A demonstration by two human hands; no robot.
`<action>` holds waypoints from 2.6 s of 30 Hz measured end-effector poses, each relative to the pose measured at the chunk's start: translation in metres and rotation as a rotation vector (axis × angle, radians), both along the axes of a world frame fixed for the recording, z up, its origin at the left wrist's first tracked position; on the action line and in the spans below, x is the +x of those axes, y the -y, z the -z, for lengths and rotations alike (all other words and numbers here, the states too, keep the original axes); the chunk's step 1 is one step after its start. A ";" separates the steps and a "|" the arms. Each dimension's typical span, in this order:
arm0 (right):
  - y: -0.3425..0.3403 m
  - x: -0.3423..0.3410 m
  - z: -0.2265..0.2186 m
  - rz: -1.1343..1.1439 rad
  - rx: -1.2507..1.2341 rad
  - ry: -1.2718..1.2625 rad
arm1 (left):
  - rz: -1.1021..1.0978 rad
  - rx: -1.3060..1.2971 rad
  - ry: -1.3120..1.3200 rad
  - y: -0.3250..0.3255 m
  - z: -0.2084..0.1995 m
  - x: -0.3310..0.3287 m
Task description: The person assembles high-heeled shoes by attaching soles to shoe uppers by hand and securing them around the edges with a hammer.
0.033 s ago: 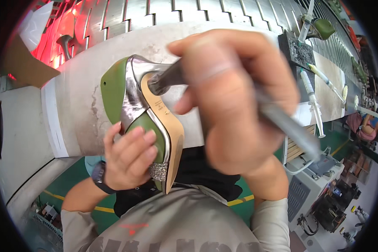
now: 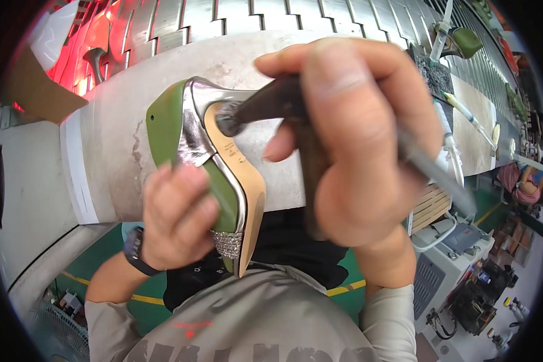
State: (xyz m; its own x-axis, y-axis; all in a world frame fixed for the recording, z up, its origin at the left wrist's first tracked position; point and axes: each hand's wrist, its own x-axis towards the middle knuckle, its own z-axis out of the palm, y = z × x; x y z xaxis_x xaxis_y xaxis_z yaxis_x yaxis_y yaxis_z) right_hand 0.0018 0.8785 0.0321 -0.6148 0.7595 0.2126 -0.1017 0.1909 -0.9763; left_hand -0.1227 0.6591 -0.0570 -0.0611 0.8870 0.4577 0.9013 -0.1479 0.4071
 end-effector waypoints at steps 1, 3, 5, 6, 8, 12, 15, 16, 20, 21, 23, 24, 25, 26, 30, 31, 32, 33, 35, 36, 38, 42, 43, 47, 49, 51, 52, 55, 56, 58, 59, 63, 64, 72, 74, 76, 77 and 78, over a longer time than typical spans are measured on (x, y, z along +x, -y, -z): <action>-0.002 -0.001 -0.005 0.039 -0.048 0.042 | -0.031 -0.021 0.064 -0.007 -0.001 -0.011; -0.010 0.001 0.001 -0.087 -0.203 0.112 | -0.173 -0.051 0.048 -0.031 -0.014 -0.032; -0.004 -0.005 0.015 -0.114 -0.308 0.124 | -0.171 -0.140 0.065 -0.040 -0.015 -0.040; 0.000 -0.004 0.018 -0.077 -0.293 0.115 | -0.140 -0.129 0.119 -0.043 -0.008 -0.039; 0.008 -0.005 0.023 -0.040 -0.286 0.118 | -0.089 -0.144 0.187 -0.041 -0.006 -0.042; 0.011 -0.014 0.024 -0.008 -0.234 0.063 | -0.107 -0.133 0.162 -0.043 0.002 -0.043; 0.002 -0.026 0.009 -0.037 -0.160 0.110 | -0.093 -0.088 0.112 -0.046 0.007 -0.042; -0.001 -0.032 0.004 -0.096 -0.106 0.165 | -0.093 -0.106 0.132 -0.045 0.004 -0.043; -0.008 -0.045 -0.001 -0.179 -0.133 0.237 | -0.096 -0.149 0.181 -0.041 -0.003 -0.044; -0.007 -0.043 0.001 -0.207 -0.176 0.241 | -0.097 -0.147 0.179 -0.040 -0.002 -0.044; -0.007 -0.031 0.002 -0.189 -0.178 0.243 | -0.098 -0.113 0.160 -0.042 0.000 -0.043; -0.008 -0.025 0.002 -0.193 -0.183 0.245 | -0.098 -0.107 0.159 -0.043 -0.001 -0.043; -0.008 -0.020 0.001 -0.195 -0.191 0.247 | -0.091 -0.109 0.156 -0.044 -0.002 -0.043; -0.008 -0.016 -0.002 -0.220 -0.194 0.253 | -0.083 -0.111 0.153 -0.045 -0.003 -0.042; -0.012 -0.013 -0.007 -0.289 -0.196 0.284 | -0.092 -0.109 0.146 -0.041 -0.001 -0.043; -0.008 -0.012 -0.011 -0.281 -0.141 0.307 | -0.090 -0.107 0.150 -0.040 0.002 -0.043; -0.005 -0.011 -0.013 -0.275 -0.087 0.330 | -0.088 -0.106 0.154 -0.038 0.004 -0.043; -0.001 -0.008 -0.014 -0.281 -0.085 0.328 | -0.095 -0.105 0.152 -0.037 0.004 -0.045; 0.002 0.001 -0.019 0.032 -0.157 -0.019 | -0.071 -0.084 0.135 -0.041 0.002 -0.041; 0.007 -0.002 -0.009 0.095 -0.040 0.052 | -0.072 -0.082 0.138 -0.042 0.001 -0.040; 0.012 -0.011 0.008 -0.140 -0.101 0.190 | -0.095 -0.108 0.114 -0.043 -0.001 -0.042; 0.003 -0.005 0.009 -0.174 -0.311 0.058 | -0.073 -0.058 0.093 -0.044 -0.004 -0.040; -0.002 0.000 0.007 -0.172 -0.297 0.042 | -0.095 -0.102 0.077 -0.043 -0.009 -0.040; -0.032 0.046 0.008 -0.134 0.702 0.358 | -0.017 -0.188 -0.109 -0.047 -0.029 -0.032; -0.040 0.058 0.014 -0.033 1.086 0.554 | 0.077 -0.140 -0.181 -0.056 -0.039 -0.027; -0.032 0.070 0.017 -0.033 1.035 0.759 | 0.311 -0.090 -0.169 -0.063 -0.030 -0.031; -0.029 0.081 0.025 -0.030 0.984 0.694 | 0.254 -0.022 -0.010 -0.067 -0.036 -0.030; -0.008 0.097 0.035 -0.031 0.904 0.477 | 0.063 0.125 0.272 -0.085 -0.060 -0.036; 0.002 0.093 0.041 -0.056 0.872 0.351 | 0.061 0.190 0.887 -0.095 -0.071 -0.030; 0.009 0.078 0.047 -0.059 1.039 0.286 | 0.221 0.170 1.375 -0.114 -0.097 -0.032; 0.012 0.064 0.051 -0.039 1.079 0.232 | 0.282 0.112 1.696 -0.125 -0.102 -0.029; -0.013 0.021 0.048 0.218 0.844 -0.050 | 0.207 -0.074 1.331 -0.146 -0.074 -0.032; -0.026 0.007 0.043 0.236 0.702 -0.085 | 0.123 -0.075 1.067 -0.148 -0.069 -0.046; -0.182 -0.069 0.046 0.358 0.367 0.457 | -0.913 0.029 0.131 -0.115 0.005 -0.211; -0.194 -0.064 0.059 0.338 0.214 0.402 | -0.997 -0.218 0.337 -0.113 -0.002 -0.216; -0.193 -0.057 0.068 0.353 0.294 0.424 | -0.960 -0.456 0.182 -0.117 0.000 -0.214; -0.186 -0.055 0.077 0.538 0.644 0.376 | -0.965 -0.455 0.175 -0.119 0.001 -0.214; -0.180 -0.049 0.084 0.722 0.993 0.315 | -0.969 -0.383 0.179 -0.123 0.002 -0.215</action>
